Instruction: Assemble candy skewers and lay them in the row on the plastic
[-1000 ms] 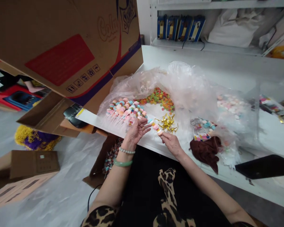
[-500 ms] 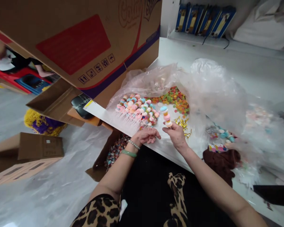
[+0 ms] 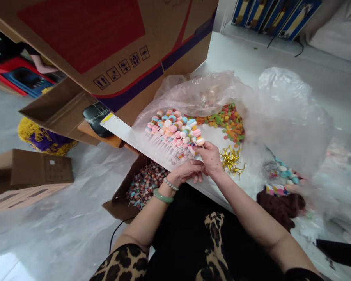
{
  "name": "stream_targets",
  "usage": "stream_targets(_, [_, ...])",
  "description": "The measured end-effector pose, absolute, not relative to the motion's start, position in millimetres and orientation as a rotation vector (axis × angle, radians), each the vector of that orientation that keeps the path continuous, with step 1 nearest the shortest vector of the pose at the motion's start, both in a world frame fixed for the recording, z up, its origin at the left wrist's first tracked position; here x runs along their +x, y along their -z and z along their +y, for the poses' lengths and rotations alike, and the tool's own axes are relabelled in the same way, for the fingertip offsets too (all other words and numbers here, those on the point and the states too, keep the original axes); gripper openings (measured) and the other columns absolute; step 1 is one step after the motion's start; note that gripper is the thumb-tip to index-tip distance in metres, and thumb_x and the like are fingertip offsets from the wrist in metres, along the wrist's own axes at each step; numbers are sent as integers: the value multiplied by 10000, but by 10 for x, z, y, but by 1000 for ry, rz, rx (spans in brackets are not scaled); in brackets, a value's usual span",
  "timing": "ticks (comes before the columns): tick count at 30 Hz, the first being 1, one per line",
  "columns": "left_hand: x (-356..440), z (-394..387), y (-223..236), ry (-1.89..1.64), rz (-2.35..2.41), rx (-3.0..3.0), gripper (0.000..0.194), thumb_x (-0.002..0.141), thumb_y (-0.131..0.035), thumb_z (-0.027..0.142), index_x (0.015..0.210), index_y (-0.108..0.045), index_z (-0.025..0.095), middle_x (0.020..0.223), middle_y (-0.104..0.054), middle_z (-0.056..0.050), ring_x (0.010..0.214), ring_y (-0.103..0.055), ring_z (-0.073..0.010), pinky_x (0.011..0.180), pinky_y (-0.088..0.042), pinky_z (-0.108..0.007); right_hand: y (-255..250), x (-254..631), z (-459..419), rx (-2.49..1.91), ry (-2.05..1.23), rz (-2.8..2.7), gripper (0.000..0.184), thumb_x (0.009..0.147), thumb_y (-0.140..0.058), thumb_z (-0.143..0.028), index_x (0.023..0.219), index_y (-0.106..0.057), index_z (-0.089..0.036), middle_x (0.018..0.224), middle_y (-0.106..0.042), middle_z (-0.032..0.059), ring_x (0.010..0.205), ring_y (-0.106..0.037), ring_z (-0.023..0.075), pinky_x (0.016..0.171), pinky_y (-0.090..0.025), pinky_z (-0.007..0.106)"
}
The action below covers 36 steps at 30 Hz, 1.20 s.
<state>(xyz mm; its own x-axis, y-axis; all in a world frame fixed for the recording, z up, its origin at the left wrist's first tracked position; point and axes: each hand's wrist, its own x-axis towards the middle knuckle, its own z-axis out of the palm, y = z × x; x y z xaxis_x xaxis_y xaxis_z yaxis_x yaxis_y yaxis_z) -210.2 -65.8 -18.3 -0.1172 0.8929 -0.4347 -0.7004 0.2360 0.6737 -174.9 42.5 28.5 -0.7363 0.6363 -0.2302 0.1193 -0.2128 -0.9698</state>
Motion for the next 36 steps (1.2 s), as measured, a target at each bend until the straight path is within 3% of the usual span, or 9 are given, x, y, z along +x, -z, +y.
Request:
stream_targets(5, [-1534,-525,-34,-1749,1048,116,458,662,-806,484,918,-698,120,917,-702,-101,777,-656,-164,656,-511,-255,-398,-1117,558,-1114,-2254,-1172,291,635,-741,-263,691,-459,-223,393,-273,-148,332,-162,36,330,-132,179])
stream_targets(7, [-1358,-455,-87,-1858,1056,49,453,696,-782,482,995,-707,150,1011,-696,-103,849,-643,-174,712,-509,-281,-372,-832,546,-1174,-2295,-1067,308,631,-743,-261,686,-442,-223,373,-253,-154,311,-141,29,317,-95,170])
stream_targets(10, [-1237,-375,-140,-1985,1133,-35,385,701,-777,462,942,-729,166,1017,-694,-91,897,-624,-176,723,-500,-279,-286,-488,475,-1266,-2320,-982,349,596,-766,-282,674,-430,-225,359,-240,-158,304,-133,25,316,-70,172])
stream_targets(15, [-1179,-317,-234,-1928,1263,-167,324,542,-871,349,706,-694,132,728,-683,-47,695,-608,-140,636,-471,-254,-245,-171,499,-1217,-2158,-1152,366,571,-807,-400,724,-546,-195,411,-285,-142,351,-163,27,355,-83,204])
stream_targets(17, [-1113,-295,-295,-1925,1307,-129,287,548,-864,297,676,-670,128,655,-659,-23,619,-580,-114,616,-454,-241,-279,-109,545,-1134,-2079,-1228,383,570,-810,-423,786,-616,-173,446,-340,-125,383,-195,33,380,-118,216])
stream_targets(21, [-954,-218,-457,-1949,1352,43,248,617,-822,277,630,-623,130,559,-569,26,524,-491,-67,549,-395,-208,-356,-71,569,-960,-2232,-1246,369,552,-823,-380,794,-641,-169,540,-480,-84,428,-278,38,421,-183,220])
stream_targets(28, [-890,-111,-639,-1951,1376,156,324,681,-794,418,674,-623,143,565,-557,35,507,-501,-70,520,-414,-200,-482,-22,608,-872,-2261,-1182,312,554,-789,-337,678,-543,-192,512,-460,-94,405,-214,30,411,-129,224])
stream_targets(32, [-841,-46,-630,-1959,1403,225,339,633,-830,392,658,-595,150,513,-511,56,427,-440,-60,428,-343,-198,-488,-31,595,-777,-2252,-1197,281,569,-763,-296,639,-510,-196,532,-491,-77,450,-319,51,446,-214,220])
stream_targets(36, [-846,-40,-633,-1914,1341,145,339,657,-818,415,701,-622,142,563,-547,43,471,-476,-59,461,-378,-193,-437,-45,629,-879,-2200,-1162,275,586,-747,-358,647,-537,-190,488,-400,-93,437,-257,46,442,-183,227])
